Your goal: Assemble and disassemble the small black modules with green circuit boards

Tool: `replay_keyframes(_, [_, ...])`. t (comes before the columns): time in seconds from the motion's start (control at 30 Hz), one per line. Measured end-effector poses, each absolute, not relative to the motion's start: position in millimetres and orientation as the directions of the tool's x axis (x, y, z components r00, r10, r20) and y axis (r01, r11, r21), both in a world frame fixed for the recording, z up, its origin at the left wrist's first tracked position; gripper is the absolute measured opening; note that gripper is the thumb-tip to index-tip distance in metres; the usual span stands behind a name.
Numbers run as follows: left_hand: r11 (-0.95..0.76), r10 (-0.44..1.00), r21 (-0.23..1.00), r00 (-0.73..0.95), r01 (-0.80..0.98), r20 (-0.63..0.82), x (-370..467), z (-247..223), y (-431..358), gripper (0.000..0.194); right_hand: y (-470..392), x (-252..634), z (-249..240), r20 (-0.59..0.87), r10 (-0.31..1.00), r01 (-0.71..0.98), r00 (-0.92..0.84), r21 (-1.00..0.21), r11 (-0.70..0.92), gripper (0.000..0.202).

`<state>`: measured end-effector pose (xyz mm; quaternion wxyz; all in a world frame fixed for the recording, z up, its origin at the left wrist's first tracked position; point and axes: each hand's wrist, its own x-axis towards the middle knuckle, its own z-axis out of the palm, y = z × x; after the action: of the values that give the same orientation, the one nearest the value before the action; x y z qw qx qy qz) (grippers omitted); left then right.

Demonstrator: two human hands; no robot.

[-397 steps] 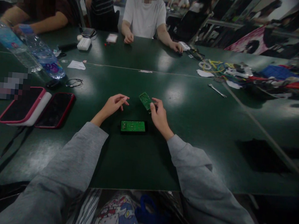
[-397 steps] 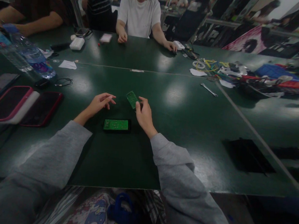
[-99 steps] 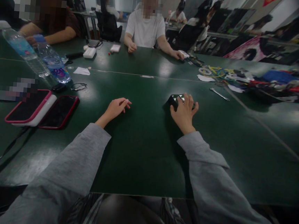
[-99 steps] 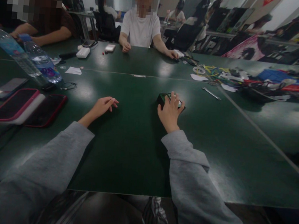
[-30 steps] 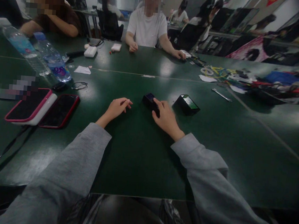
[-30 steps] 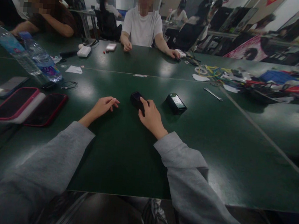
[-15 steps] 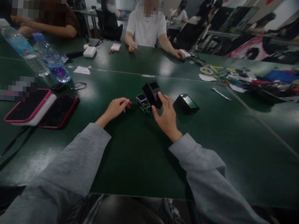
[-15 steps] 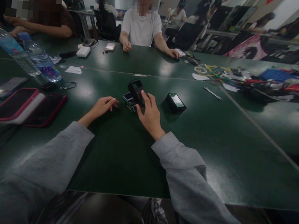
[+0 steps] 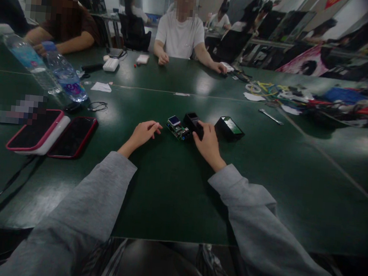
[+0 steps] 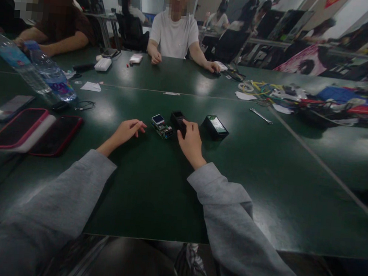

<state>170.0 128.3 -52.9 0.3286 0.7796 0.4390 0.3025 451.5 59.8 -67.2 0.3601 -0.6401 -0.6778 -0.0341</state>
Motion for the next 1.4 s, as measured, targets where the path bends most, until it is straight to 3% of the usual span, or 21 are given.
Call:
replay_keyframes(0.17, [-0.405, 0.882, 0.775, 0.43, 0.485, 0.192, 169.6, -53.0, 127.9, 0.035, 60.4, 451.1, -67.0, 0.559, 0.828, 0.928, 0.044, -0.33, 0.173, 0.048])
replay_keyframes(0.53, [-0.407, 0.882, 0.766, 0.433, 0.498, 0.187, 169.4, -52.1, 127.4, 0.036, 54.1, 443.1, -60.0, 0.564, 0.825, 0.95, 0.03, -0.272, 0.152, 0.046])
replay_keyframes(1.4, [-0.418, 0.876, 0.768, 0.44, 0.485, 0.199, 168.2, -54.6, 128.4, 0.036, 52.6, 440.1, -60.1, 0.56, 0.828, 0.951, 0.021, -0.267, 0.156, 0.044])
